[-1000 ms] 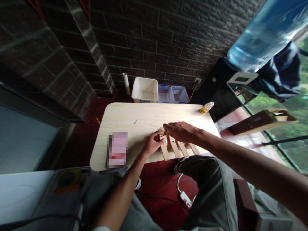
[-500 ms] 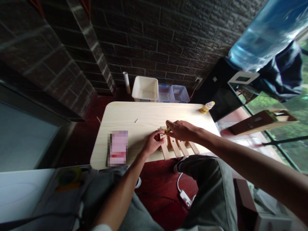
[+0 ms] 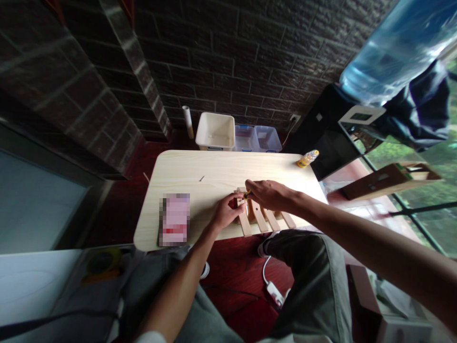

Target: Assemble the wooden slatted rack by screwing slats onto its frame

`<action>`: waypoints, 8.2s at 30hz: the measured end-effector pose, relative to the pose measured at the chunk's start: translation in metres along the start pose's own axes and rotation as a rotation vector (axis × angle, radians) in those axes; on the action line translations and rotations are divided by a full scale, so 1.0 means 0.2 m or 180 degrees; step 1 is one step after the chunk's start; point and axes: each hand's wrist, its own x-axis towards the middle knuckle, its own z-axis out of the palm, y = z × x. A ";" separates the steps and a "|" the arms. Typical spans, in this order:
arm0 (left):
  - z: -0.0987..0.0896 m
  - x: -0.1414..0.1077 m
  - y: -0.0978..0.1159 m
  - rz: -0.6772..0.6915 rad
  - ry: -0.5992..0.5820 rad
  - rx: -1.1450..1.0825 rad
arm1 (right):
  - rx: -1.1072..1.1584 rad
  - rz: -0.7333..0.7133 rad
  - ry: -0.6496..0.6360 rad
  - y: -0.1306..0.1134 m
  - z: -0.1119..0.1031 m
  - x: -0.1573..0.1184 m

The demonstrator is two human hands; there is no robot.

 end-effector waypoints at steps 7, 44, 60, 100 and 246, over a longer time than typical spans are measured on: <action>0.00 0.00 0.00 0.0021 0.0017 0.0025 | 0.0003 0.0139 -0.0074 0.00 -0.01 -0.01; -0.01 -0.01 0.02 -0.0116 0.0051 0.0198 | -0.0047 0.0288 -0.0149 -0.05 -0.04 0.00; 0.00 -0.01 0.05 -0.0160 0.0042 0.0127 | -0.0088 0.0096 -0.0126 -0.03 -0.01 0.00; -0.01 -0.01 0.03 -0.0052 0.0053 0.0131 | 0.0049 0.0059 -0.0058 -0.02 -0.01 0.00; -0.02 0.00 0.08 0.0084 0.0073 0.0323 | -0.0102 0.0017 -0.0160 -0.06 -0.06 -0.02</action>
